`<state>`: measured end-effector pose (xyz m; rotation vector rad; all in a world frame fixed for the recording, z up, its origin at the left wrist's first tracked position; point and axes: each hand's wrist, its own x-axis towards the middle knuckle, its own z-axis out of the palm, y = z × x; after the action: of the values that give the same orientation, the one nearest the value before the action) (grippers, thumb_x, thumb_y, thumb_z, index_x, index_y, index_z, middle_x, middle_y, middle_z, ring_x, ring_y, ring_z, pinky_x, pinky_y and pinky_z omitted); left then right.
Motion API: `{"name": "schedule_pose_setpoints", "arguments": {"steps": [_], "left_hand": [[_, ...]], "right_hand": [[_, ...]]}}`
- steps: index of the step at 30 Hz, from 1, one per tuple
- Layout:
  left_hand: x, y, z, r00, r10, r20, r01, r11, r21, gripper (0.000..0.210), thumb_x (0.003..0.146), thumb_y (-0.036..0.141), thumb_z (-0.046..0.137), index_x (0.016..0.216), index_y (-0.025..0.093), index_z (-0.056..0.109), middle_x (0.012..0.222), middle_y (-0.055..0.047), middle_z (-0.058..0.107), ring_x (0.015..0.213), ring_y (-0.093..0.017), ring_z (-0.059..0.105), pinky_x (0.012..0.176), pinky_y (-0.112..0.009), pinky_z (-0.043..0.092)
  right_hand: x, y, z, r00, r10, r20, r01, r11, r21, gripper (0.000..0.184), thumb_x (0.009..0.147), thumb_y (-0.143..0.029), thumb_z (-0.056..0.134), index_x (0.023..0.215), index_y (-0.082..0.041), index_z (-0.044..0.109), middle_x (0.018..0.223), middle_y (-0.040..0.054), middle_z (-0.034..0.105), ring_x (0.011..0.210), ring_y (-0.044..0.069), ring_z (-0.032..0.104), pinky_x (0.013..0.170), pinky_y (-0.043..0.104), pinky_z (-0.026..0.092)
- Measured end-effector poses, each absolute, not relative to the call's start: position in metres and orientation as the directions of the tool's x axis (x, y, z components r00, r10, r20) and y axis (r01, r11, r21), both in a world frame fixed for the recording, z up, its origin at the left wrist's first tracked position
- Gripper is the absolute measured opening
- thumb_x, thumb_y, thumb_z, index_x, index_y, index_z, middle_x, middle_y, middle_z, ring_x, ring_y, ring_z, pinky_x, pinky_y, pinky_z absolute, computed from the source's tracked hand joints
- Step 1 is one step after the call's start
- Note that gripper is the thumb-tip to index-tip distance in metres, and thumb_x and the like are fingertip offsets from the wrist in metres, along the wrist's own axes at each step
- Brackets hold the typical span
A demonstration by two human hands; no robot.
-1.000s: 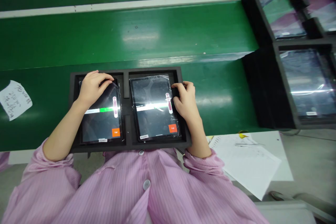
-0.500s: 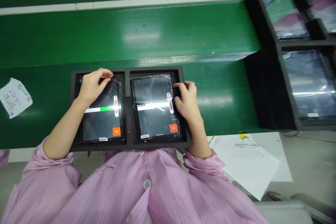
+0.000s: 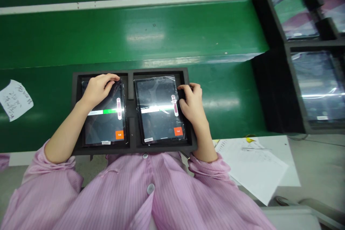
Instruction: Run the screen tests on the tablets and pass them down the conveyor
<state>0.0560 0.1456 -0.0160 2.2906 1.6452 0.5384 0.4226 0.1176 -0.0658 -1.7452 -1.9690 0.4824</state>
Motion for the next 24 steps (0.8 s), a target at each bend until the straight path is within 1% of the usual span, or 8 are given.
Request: {"name": "schedule_pose_setpoints", "arguments": {"steps": [10,12,17,21,24], "left_hand": [[0.0552,0.146,-0.0155,0.282,0.952,0.117,0.859,-0.305,0.411,0.033,0.098,0.025,0.044,0.114,0.02,0.072,0.114,-0.005,0.076,0.105,-0.023,0.07,0.098,-0.036,0.054],[0.0541,0.1468,-0.0157,0.314,0.943,0.108,0.851,-0.33,0.409,0.034,0.098,0.025,0.043,0.116,0.02,0.072,0.116,-0.006,0.075,0.11,-0.023,0.069,0.1,-0.038,0.053],[0.0523,0.1484,-0.0179,0.446,0.89,0.094,0.804,-0.445,0.393,0.038,0.096,0.022,0.042,0.123,0.02,0.069,0.126,-0.007,0.072,0.122,-0.026,0.063,0.109,-0.047,0.046],[0.0532,0.1464,-0.0178,0.45,0.889,0.087,0.806,-0.446,0.389,0.041,0.097,0.021,0.04,0.129,0.018,0.066,0.129,-0.009,0.07,0.126,-0.027,0.06,0.111,-0.05,0.044],[0.0542,0.1446,-0.0145,0.457,0.886,0.084,0.809,-0.453,0.374,0.043,0.096,0.022,0.042,0.131,0.017,0.065,0.13,-0.011,0.067,0.13,-0.028,0.056,0.113,-0.051,0.042]], "right_hand": [[0.4227,0.1179,-0.0662,-0.096,0.991,0.096,0.839,0.132,-0.528,0.045,0.076,-0.012,0.046,0.118,-0.022,0.058,0.125,0.015,0.042,0.121,0.035,0.043,0.102,0.056,0.041],[0.4228,0.118,-0.0663,-0.1,0.991,0.094,0.843,0.134,-0.52,0.045,0.076,-0.012,0.045,0.118,-0.02,0.057,0.125,0.0153,0.041,0.121,0.035,0.043,0.102,0.055,0.041],[0.4227,0.118,-0.0661,-0.101,0.99,0.093,0.847,0.135,-0.515,0.044,0.076,-0.012,0.046,0.118,-0.021,0.057,0.124,0.0144,0.042,0.121,0.034,0.043,0.103,0.053,0.041],[0.4229,0.1181,-0.0666,-0.098,0.99,0.102,0.846,0.137,-0.515,0.044,0.076,-0.012,0.047,0.118,-0.022,0.057,0.124,0.0144,0.042,0.121,0.034,0.043,0.102,0.054,0.042],[0.423,0.1181,-0.067,-0.1,0.989,0.104,0.846,0.14,-0.514,0.045,0.076,-0.011,0.046,0.118,-0.022,0.057,0.124,0.0144,0.042,0.121,0.034,0.043,0.101,0.055,0.042]]}}
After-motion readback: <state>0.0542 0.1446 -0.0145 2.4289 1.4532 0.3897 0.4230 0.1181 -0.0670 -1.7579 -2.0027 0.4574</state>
